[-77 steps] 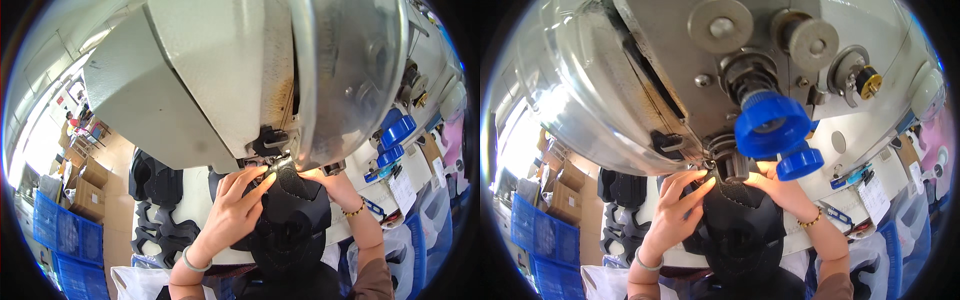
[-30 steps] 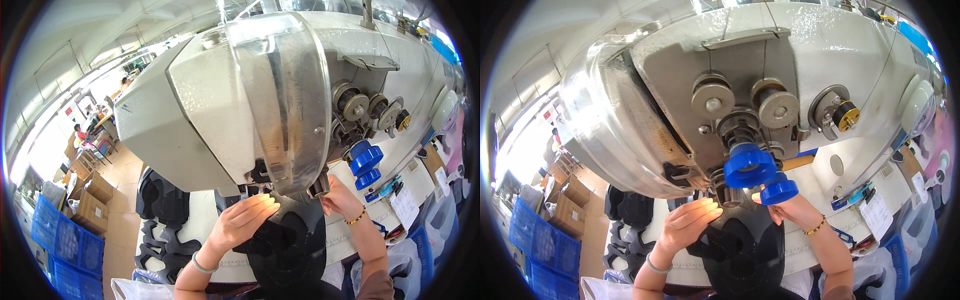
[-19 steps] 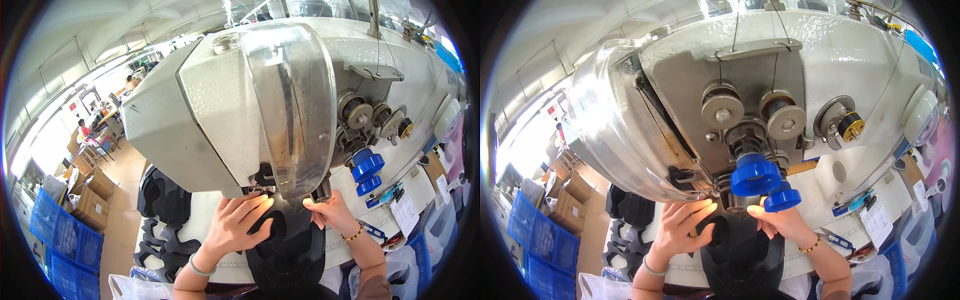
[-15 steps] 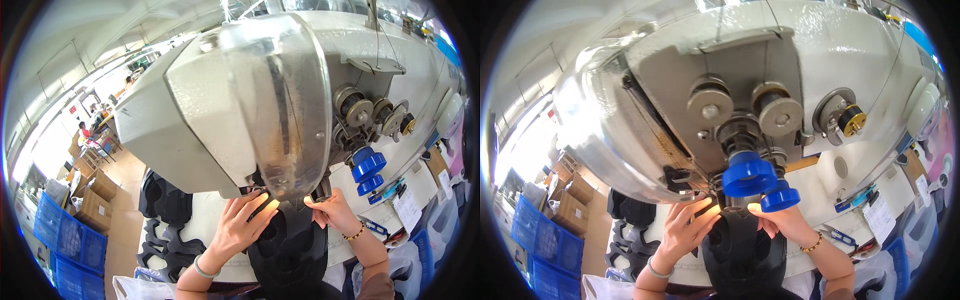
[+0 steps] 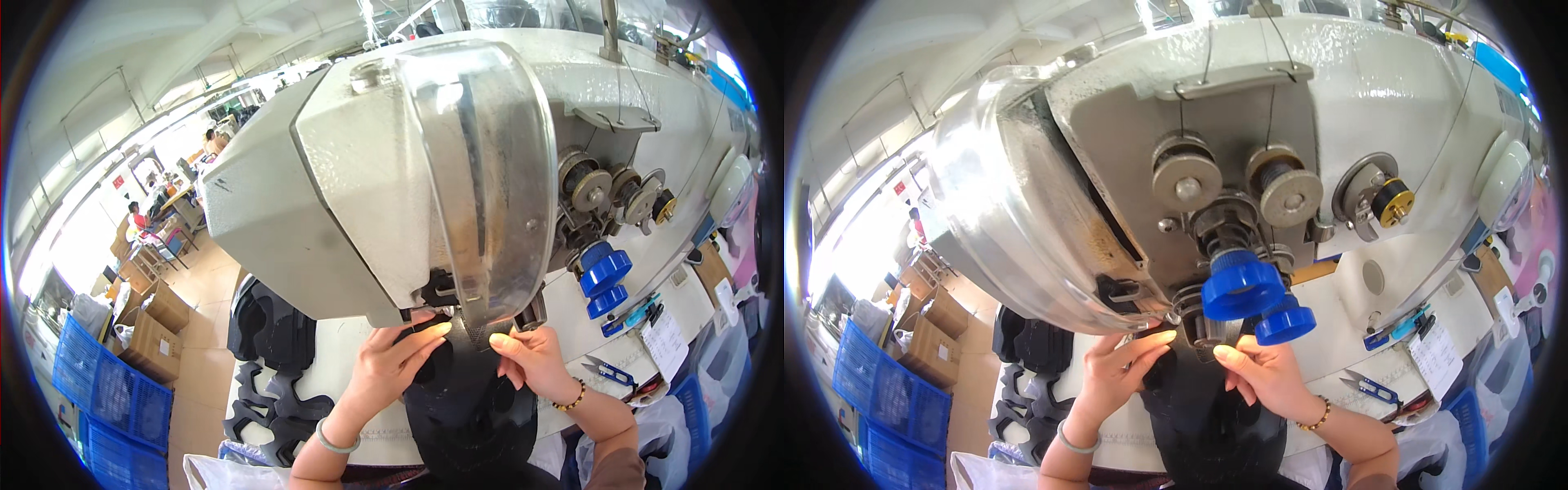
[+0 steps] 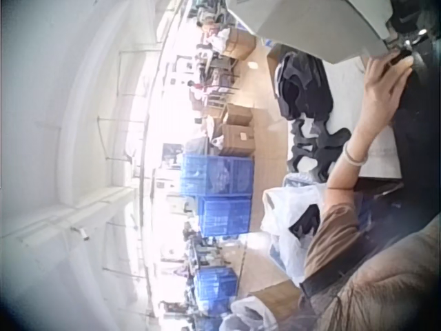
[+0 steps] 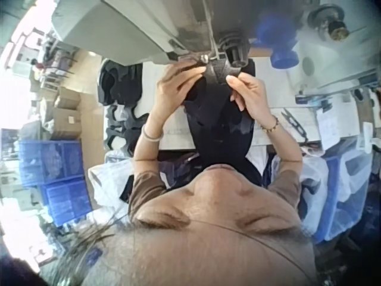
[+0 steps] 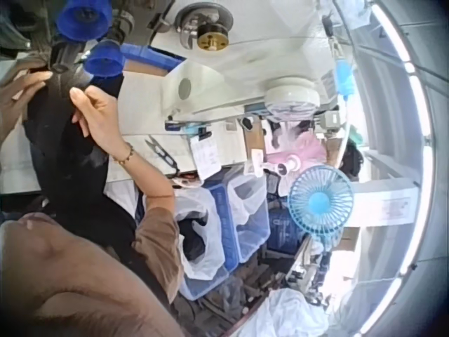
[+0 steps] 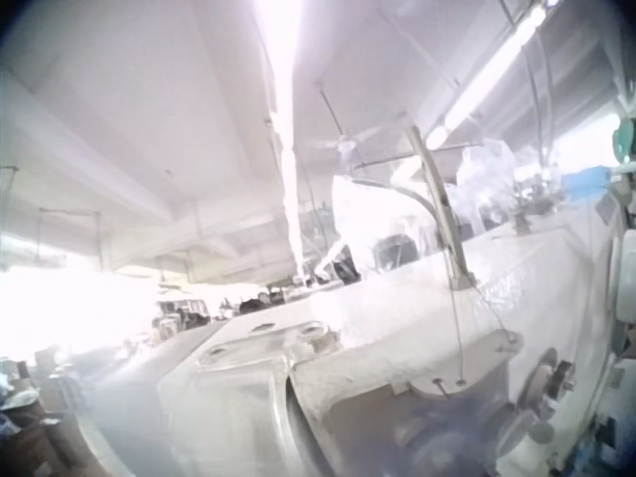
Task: The person aligns and stitches cutout shoe upper pieces together using an industrial sewing machine, guiding the materials under the needle by hand.
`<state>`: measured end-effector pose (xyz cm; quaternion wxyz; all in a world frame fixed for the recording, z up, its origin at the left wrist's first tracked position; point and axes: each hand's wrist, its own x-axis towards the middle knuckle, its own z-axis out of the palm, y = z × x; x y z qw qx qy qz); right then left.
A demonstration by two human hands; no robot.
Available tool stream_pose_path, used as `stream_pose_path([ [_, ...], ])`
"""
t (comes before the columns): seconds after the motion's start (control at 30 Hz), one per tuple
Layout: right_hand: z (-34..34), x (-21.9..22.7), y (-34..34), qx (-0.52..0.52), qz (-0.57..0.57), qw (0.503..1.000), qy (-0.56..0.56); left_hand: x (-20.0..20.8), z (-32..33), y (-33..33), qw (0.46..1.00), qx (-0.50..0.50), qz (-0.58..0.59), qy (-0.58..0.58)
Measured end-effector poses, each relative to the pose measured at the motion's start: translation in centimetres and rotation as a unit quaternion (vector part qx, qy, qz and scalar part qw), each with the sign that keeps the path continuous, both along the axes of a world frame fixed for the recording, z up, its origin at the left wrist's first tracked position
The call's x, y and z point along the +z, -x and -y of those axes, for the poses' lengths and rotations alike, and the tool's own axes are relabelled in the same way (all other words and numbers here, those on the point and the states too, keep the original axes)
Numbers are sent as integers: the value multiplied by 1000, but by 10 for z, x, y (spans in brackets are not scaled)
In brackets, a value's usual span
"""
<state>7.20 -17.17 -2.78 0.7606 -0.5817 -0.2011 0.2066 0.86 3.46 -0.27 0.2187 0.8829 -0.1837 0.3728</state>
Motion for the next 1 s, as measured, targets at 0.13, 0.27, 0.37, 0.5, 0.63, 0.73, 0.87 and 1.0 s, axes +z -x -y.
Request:
stream_pose_path([
  [0.13, -4, 1, 3, -10, 5, 1000, 9, 5, 7, 6, 985, 28, -77, 155],
  [0.27, -8, 8, 5, -17, 15, 1000, 4, 2, 15, 18, 989, 127, 45, 57],
  [0.37, -10, 7, 3, -14, 29, 999, 3, -8, 31, 34, 995, 68, 46, -60],
  [0.5, -12, 17, 3, -25, 34, 999, 24, -20, 45, 25, 992, 65, 20, -108],
  [0.63, -14, 18, -2, -22, 54, 997, 56, -19, 45, 15, 988, 78, 69, -117],
  [0.73, -13, 19, -4, -46, 92, 992, 71, -18, 45, 9, 985, 76, 106, -110],
  [0.87, -10, 1, -20, -52, 255, 954, 149, -15, 40, 3, 982, 76, 131, -114],
  [1.0, -4, 4, -21, -243, 467, 825, 204, -22, 34, -4, 986, 70, 123, -93],
])
